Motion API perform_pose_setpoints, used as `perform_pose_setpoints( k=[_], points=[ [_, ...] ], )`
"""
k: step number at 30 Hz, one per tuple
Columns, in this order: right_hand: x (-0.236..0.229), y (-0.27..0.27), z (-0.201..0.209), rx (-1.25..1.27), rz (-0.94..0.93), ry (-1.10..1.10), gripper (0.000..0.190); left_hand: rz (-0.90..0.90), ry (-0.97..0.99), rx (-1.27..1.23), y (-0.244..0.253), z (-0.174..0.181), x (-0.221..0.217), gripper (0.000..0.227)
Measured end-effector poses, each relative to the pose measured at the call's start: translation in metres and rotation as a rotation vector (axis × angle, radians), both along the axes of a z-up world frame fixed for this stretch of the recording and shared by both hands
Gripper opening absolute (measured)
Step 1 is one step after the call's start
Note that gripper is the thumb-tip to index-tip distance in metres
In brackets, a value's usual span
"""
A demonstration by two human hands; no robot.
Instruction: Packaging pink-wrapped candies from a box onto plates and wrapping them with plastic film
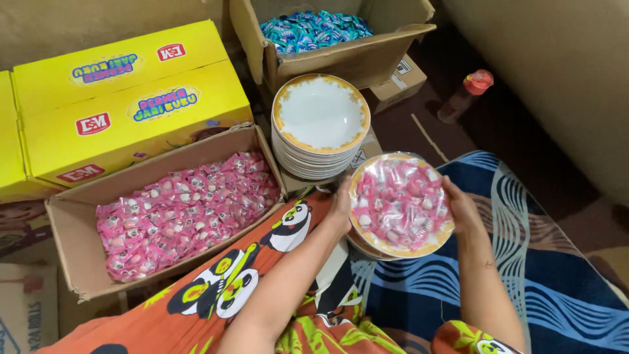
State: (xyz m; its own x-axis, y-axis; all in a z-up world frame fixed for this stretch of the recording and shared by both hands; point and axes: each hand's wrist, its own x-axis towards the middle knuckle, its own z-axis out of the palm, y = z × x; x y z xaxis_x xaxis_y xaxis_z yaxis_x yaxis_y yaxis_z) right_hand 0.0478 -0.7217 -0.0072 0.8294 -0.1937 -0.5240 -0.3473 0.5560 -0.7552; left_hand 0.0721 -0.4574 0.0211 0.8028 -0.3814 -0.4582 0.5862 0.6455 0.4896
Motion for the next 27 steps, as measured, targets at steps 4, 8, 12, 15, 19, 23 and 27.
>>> perform_pose_setpoints(
  k=[4, 8, 12, 15, 19, 23, 27],
  points=[
    [-0.012, 0.009, -0.018, -0.287, -0.075, 0.097, 0.04, -0.034, -0.002, 0.283, -0.01, -0.029, -0.002, 0.061],
    [-0.036, 0.075, 0.058, -0.663, -0.052, 0.168, 0.051, -0.125, -0.082, 0.567, -0.004, 0.011, -0.016, 0.061],
    [-0.026, 0.017, -0.01, -0.889, 0.033, 0.146, 0.046, -0.146, -0.103, 0.614, -0.005, -0.043, 0.003, 0.054],
    [-0.015, -0.021, -0.054, -1.206, -0.038, 0.037, 0.036, -0.237, -0.333, 1.02, -0.007, -0.106, 0.043, 0.057],
    [-0.009, -0.034, -0.052, -1.459, -0.067, 0.034, 0.041, -0.351, -0.563, 1.28, 0.021, -0.06, 0.058, 0.06],
    [0.016, -0.029, -0.017, -1.776, -0.3, -0.28, 0.022, -0.268, -0.595, 1.346, 0.069, 0.011, 0.096, 0.046],
    [0.077, 0.051, 0.039, -1.535, -0.246, -0.535, 0.016, 0.065, -0.598, 1.348, 0.122, 0.031, 0.144, 0.031]
  ],
)
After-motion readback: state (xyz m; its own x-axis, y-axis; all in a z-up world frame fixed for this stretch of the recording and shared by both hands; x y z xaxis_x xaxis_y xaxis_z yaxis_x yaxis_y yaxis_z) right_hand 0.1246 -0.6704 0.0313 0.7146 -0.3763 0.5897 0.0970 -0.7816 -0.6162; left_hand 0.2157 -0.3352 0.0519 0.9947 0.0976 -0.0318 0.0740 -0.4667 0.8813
